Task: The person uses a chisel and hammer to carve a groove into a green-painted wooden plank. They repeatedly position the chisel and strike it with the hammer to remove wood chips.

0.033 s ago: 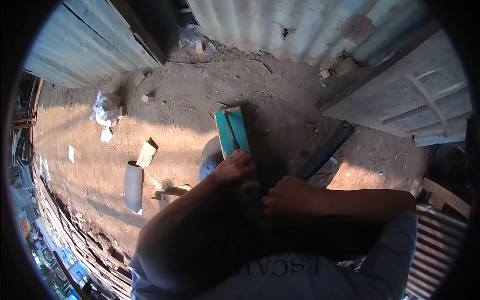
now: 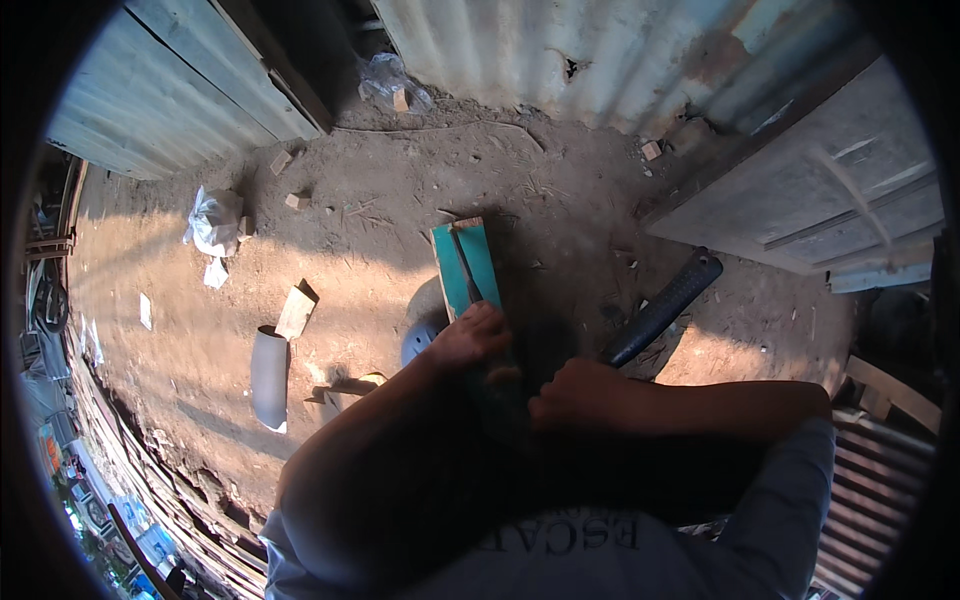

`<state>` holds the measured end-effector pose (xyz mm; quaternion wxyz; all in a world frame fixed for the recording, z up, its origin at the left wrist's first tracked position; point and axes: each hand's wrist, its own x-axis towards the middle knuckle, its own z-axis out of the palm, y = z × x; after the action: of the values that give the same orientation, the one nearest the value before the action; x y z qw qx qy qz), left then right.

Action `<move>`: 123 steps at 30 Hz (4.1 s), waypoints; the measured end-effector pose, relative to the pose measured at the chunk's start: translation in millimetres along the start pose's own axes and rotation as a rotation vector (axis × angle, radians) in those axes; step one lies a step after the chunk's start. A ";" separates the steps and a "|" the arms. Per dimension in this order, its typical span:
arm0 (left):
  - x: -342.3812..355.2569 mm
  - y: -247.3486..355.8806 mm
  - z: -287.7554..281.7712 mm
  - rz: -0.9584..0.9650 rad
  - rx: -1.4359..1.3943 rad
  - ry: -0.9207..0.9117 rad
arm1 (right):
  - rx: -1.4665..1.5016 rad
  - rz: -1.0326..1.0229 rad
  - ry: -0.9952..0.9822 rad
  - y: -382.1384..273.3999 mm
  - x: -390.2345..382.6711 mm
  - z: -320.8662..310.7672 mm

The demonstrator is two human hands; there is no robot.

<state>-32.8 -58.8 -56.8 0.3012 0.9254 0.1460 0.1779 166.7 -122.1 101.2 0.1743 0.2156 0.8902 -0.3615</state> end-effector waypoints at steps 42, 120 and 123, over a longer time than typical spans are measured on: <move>10.8 12.7 -25.8 -0.012 -0.081 0.066 | 0.122 0.062 0.010 20.3 -1.0 -14.2; 32.5 3.9 -59.6 -0.104 -0.185 0.141 | -0.039 -0.027 0.497 19.0 -13.7 -2.0; 32.5 16.2 -67.9 -0.163 -0.268 0.087 | -0.095 -0.148 0.534 3.0 -19.1 -4.6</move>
<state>-29.5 -24.7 12.2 0.4287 0.8534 0.2087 0.2108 183.7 -121.9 111.5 -0.0831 0.2294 0.9338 -0.2616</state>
